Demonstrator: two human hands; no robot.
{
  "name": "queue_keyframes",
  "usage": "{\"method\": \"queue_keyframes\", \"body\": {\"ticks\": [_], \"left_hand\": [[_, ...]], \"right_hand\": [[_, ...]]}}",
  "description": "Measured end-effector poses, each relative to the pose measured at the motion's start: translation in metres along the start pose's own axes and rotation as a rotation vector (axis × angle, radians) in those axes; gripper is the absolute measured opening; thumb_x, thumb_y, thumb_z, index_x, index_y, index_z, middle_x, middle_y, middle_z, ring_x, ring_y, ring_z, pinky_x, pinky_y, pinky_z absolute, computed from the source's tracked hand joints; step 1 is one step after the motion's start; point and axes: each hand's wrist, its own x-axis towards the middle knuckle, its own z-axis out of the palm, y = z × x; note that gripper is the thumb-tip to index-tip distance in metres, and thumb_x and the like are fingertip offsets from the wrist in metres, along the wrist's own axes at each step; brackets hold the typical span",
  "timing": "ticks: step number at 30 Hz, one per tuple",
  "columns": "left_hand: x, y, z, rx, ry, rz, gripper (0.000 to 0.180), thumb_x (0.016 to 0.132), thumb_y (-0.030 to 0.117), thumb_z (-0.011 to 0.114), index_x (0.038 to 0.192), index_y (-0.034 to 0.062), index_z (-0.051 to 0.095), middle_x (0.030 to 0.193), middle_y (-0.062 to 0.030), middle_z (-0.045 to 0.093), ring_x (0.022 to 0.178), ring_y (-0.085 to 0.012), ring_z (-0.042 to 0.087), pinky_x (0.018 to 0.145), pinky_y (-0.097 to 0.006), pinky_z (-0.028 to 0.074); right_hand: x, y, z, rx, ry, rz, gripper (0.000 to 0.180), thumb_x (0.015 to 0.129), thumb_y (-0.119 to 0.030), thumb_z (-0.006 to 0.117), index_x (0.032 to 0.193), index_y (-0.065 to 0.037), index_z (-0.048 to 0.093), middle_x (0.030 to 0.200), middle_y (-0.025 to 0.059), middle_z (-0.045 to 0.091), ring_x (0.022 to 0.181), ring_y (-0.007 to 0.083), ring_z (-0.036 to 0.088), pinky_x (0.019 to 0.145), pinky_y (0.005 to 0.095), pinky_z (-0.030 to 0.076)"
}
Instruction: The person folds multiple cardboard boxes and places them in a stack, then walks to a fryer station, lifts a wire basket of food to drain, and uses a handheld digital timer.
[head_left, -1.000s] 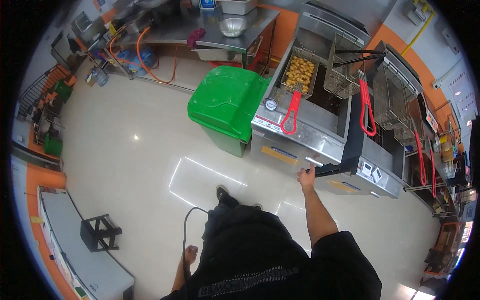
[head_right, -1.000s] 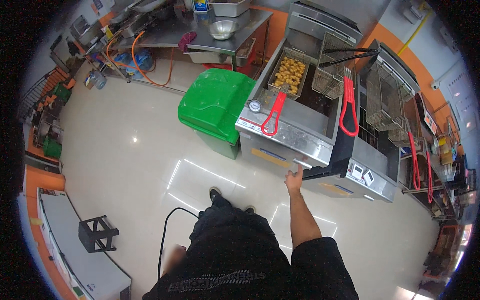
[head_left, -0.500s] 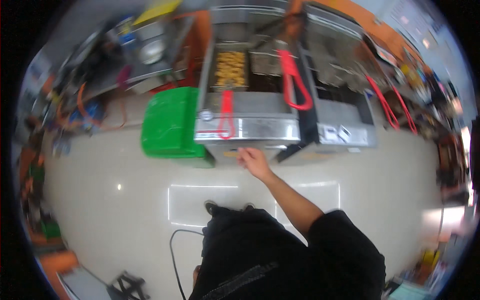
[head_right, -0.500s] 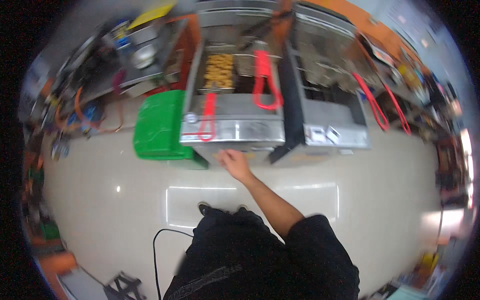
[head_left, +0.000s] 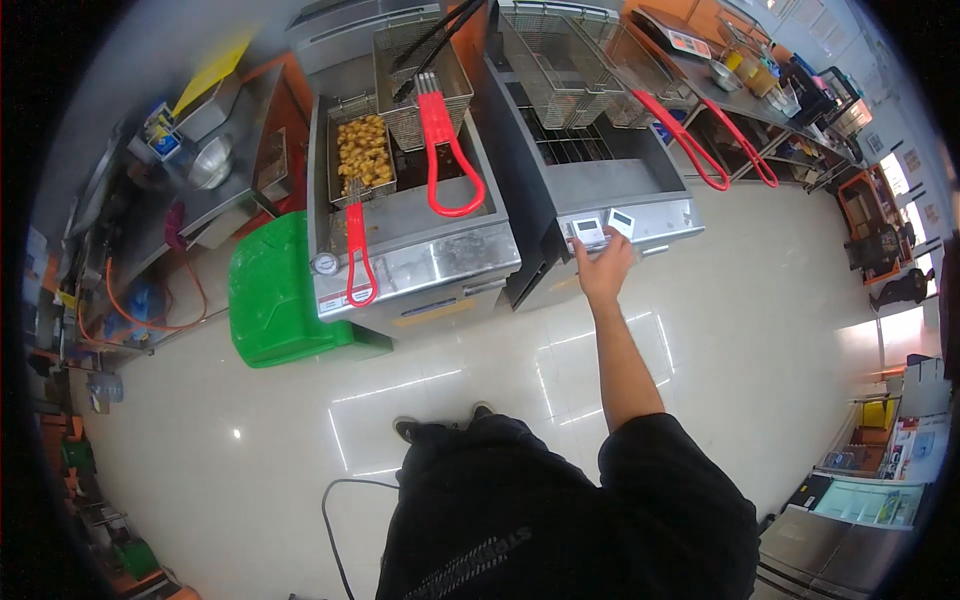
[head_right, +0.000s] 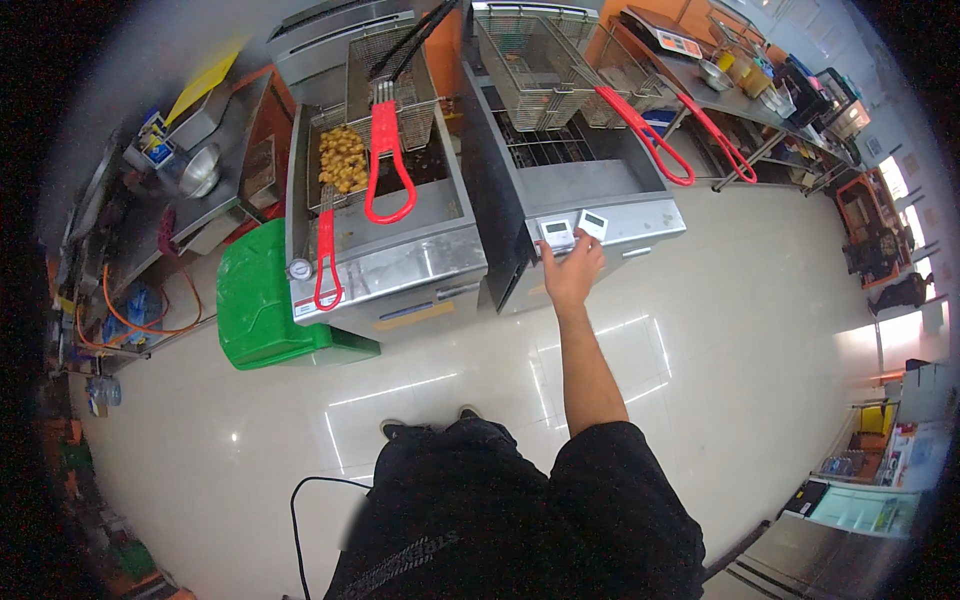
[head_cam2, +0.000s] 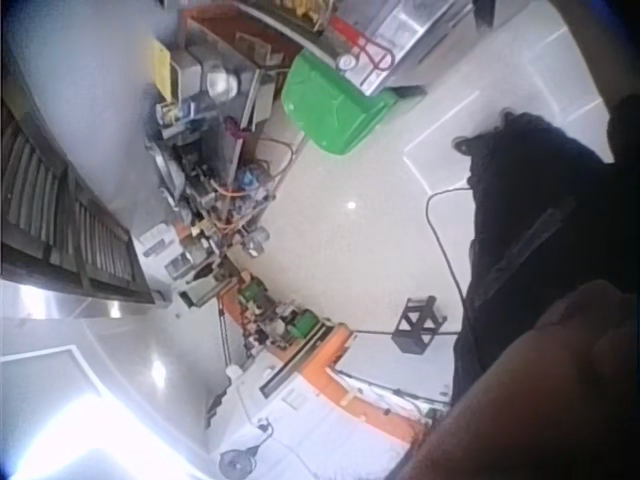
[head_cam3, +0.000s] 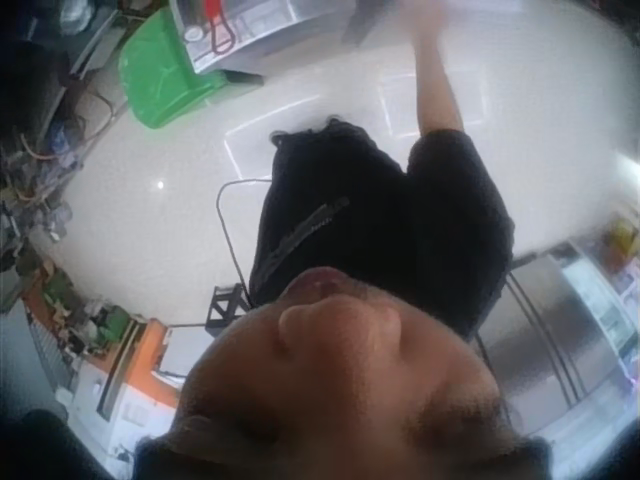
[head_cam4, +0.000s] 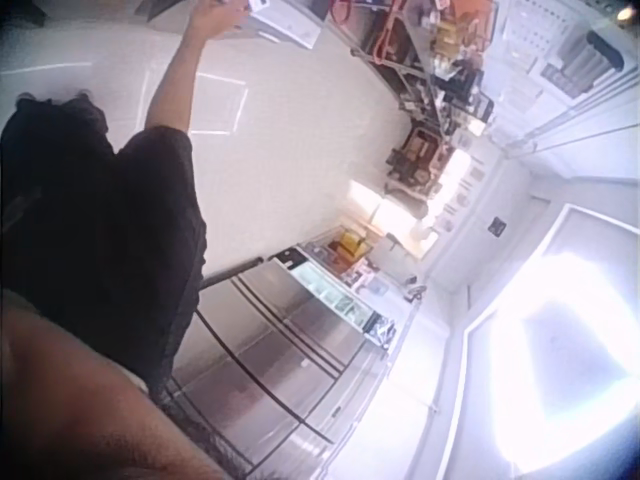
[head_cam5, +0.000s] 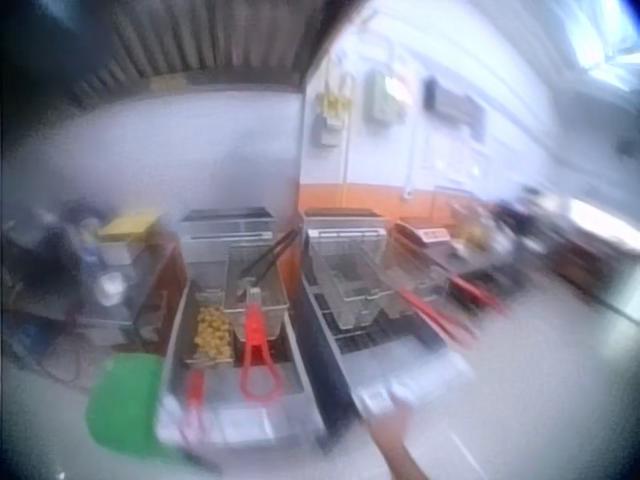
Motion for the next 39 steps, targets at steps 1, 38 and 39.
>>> {"method": "queue_keyframes", "body": {"ticks": [1, 38, 39], "left_hand": [[0.002, 0.002, -0.002, 0.006, -0.002, 0.003, 0.021, 0.098, 0.02, 0.06, 0.106, 0.002, 0.067, 0.088, -0.0091, 0.072, 0.078, -0.0164, 0.067, 0.07, -0.031, 0.054], [0.011, 0.009, 0.011, 0.038, -0.012, 0.036, 0.022, 0.097, 0.02, 0.06, 0.108, 0.0026, 0.067, 0.092, -0.0099, 0.073, 0.083, -0.0169, 0.068, 0.073, -0.032, 0.055], [0.01, 0.008, 0.011, 0.038, -0.011, 0.035, 0.022, 0.097, 0.02, 0.06, 0.108, 0.0026, 0.067, 0.092, -0.01, 0.073, 0.083, -0.0169, 0.068, 0.073, -0.032, 0.055]], "right_hand": [[0.001, 0.003, -0.001, -0.025, -0.02, -0.002, 0.055, 0.079, -0.033, 0.081, 0.12, -0.006, 0.057, 0.117, 0.0174, 0.056, 0.114, 0.0383, 0.05, 0.093, 0.0489, 0.042], [0.046, 0.078, 0.013, -0.139, -0.002, -0.13, 0.018, 0.089, -0.018, 0.069, 0.105, -0.009, 0.071, 0.13, 0.0241, 0.056, 0.117, 0.0421, 0.053, 0.098, 0.049, 0.045], [0.045, 0.075, 0.012, -0.137, -0.004, -0.13, 0.018, 0.089, -0.018, 0.069, 0.105, -0.009, 0.071, 0.13, 0.0241, 0.056, 0.117, 0.0421, 0.053, 0.098, 0.049, 0.045]]}}
